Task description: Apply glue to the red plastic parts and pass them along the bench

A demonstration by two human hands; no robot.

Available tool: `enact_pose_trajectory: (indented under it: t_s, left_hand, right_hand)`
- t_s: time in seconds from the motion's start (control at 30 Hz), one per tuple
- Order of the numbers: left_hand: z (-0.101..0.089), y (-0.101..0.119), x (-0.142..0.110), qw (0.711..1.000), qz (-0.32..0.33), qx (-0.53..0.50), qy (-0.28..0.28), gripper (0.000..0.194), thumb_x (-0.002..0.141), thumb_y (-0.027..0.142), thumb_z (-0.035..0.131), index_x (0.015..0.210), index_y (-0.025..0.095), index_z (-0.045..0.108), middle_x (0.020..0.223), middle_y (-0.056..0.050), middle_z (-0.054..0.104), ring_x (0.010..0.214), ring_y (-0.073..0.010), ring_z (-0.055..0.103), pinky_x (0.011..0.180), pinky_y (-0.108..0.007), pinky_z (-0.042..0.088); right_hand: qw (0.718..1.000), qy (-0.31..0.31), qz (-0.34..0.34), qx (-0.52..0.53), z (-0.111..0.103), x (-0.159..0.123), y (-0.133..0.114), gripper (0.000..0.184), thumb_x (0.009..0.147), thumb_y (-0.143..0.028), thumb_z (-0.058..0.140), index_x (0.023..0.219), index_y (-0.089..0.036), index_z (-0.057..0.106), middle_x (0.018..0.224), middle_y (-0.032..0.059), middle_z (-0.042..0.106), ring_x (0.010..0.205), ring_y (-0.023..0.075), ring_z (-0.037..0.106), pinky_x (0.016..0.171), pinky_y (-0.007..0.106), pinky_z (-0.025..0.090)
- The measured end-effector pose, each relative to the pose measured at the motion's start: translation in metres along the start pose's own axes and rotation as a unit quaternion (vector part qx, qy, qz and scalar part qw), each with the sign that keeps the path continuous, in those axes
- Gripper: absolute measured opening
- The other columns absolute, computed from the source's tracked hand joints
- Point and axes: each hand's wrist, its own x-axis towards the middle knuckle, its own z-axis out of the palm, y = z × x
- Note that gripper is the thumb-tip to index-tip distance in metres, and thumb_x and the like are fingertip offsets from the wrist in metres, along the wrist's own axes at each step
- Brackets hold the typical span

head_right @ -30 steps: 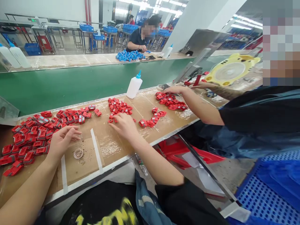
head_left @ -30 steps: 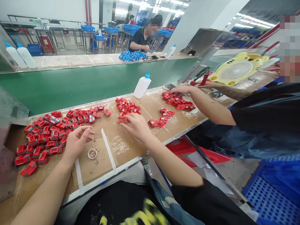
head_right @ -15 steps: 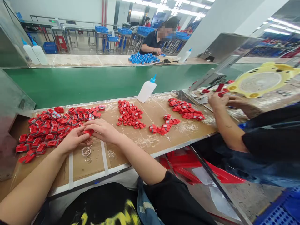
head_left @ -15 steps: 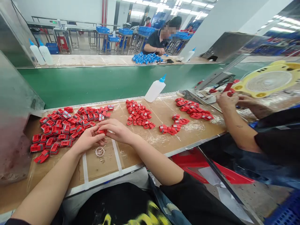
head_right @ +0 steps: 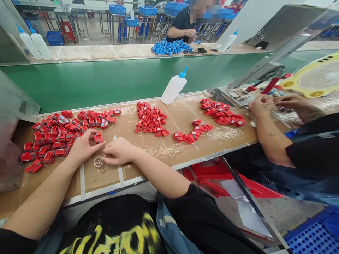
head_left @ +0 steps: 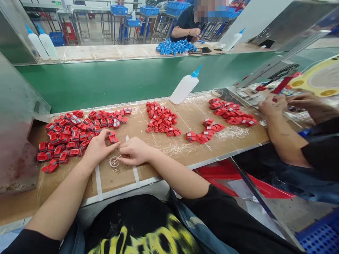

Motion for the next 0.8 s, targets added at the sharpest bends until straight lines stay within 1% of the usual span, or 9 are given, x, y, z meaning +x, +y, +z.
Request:
enact_pose_trajectory:
  t_s: [0.1, 0.2, 0.3, 0.37, 0.43, 0.5, 0.6, 0.67, 0.8]
  left_hand:
    - [-0.001, 0.000, 0.000, 1.000, 0.007, 0.011, -0.010, 0.046, 0.079, 0.046, 0.079, 0.117, 0.026, 0.063, 0.096, -0.001, 0.076, 0.080, -0.0218, 0.072, 0.075, -0.030, 0.051]
    - [-0.001, -0.001, 0.002, 1.000, -0.007, -0.014, -0.019, 0.045, 0.078, 0.043, 0.081, 0.116, 0.027, 0.064, 0.098, 0.001, 0.076, 0.076, -0.0198, 0.072, 0.074, -0.029, 0.051]
    - [0.000, -0.003, 0.003, 0.999, -0.016, -0.027, -0.028, 0.046, 0.076, 0.043, 0.082, 0.116, 0.028, 0.064, 0.100, 0.002, 0.077, 0.072, -0.0181, 0.071, 0.072, -0.028, 0.051]
    - [0.000, -0.004, 0.003, 0.999, -0.015, -0.024, -0.033, 0.046, 0.076, 0.042, 0.082, 0.116, 0.028, 0.065, 0.100, 0.002, 0.076, 0.071, -0.0176, 0.070, 0.070, -0.028, 0.051]
    - [0.000, -0.003, 0.003, 0.999, -0.017, -0.022, -0.039, 0.046, 0.076, 0.041, 0.082, 0.117, 0.028, 0.066, 0.100, 0.002, 0.076, 0.071, -0.0175, 0.070, 0.069, -0.028, 0.051]
    - [-0.001, -0.002, 0.003, 0.999, -0.024, -0.020, -0.044, 0.046, 0.076, 0.040, 0.082, 0.117, 0.028, 0.065, 0.100, 0.002, 0.076, 0.071, -0.0173, 0.070, 0.070, -0.028, 0.051]
    - [-0.002, 0.001, 0.003, 0.998, -0.032, -0.013, -0.048, 0.045, 0.076, 0.039, 0.082, 0.116, 0.028, 0.065, 0.098, 0.003, 0.076, 0.071, -0.0163, 0.069, 0.071, -0.028, 0.051]
    - [-0.002, 0.002, 0.002, 0.998, -0.032, -0.011, -0.048, 0.046, 0.075, 0.040, 0.083, 0.115, 0.029, 0.065, 0.096, 0.003, 0.076, 0.071, -0.0160, 0.069, 0.071, -0.028, 0.050]
    - [-0.001, 0.002, 0.003, 0.998, -0.034, -0.011, -0.046, 0.045, 0.075, 0.040, 0.083, 0.115, 0.029, 0.065, 0.092, 0.004, 0.075, 0.070, -0.0160, 0.068, 0.069, -0.028, 0.050]
  right_hand:
    - [0.999, -0.017, -0.018, 0.036, 0.000, 0.003, -0.003, 0.039, 0.100, -0.035, 0.047, 0.064, -0.021, 0.043, 0.065, -0.0001, 0.055, 0.061, 0.0123, 0.049, 0.059, 0.028, 0.030]
    - [0.993, -0.022, -0.016, 0.117, -0.004, 0.006, -0.004, 0.040, 0.100, -0.032, 0.046, 0.063, -0.021, 0.034, 0.062, -0.0021, 0.046, 0.059, 0.0112, 0.042, 0.060, 0.027, 0.031]
    - [0.976, -0.040, -0.003, 0.214, -0.006, 0.007, -0.003, 0.042, 0.099, -0.032, 0.047, 0.062, -0.022, 0.028, 0.059, -0.0046, 0.035, 0.056, 0.0102, 0.035, 0.059, 0.027, 0.030]
    - [0.962, -0.031, 0.009, 0.273, -0.005, 0.006, 0.000, 0.043, 0.097, -0.031, 0.048, 0.061, -0.022, 0.026, 0.058, -0.0056, 0.029, 0.055, 0.0095, 0.031, 0.057, 0.027, 0.028]
    - [0.944, 0.021, 0.038, 0.327, -0.003, 0.005, 0.004, 0.042, 0.094, -0.030, 0.049, 0.058, -0.022, 0.028, 0.056, -0.0058, 0.027, 0.053, 0.0088, 0.030, 0.056, 0.026, 0.027]
    - [0.922, 0.112, 0.089, 0.359, 0.000, 0.004, 0.009, 0.041, 0.093, -0.029, 0.049, 0.056, -0.021, 0.032, 0.055, -0.0054, 0.031, 0.052, 0.0087, 0.031, 0.055, 0.026, 0.027]
    - [0.895, 0.234, 0.166, 0.340, 0.004, 0.005, 0.014, 0.041, 0.094, -0.031, 0.049, 0.056, -0.020, 0.040, 0.055, -0.0047, 0.037, 0.054, 0.0092, 0.035, 0.057, 0.026, 0.029]
    - [0.895, 0.260, 0.189, 0.309, 0.006, 0.006, 0.017, 0.042, 0.096, -0.033, 0.049, 0.057, -0.019, 0.042, 0.057, -0.0044, 0.040, 0.056, 0.0096, 0.038, 0.060, 0.026, 0.031]
    - [0.908, 0.240, 0.197, 0.283, 0.008, 0.010, 0.019, 0.042, 0.098, -0.037, 0.048, 0.060, -0.019, 0.044, 0.059, -0.0046, 0.041, 0.058, 0.0097, 0.040, 0.061, 0.025, 0.032]
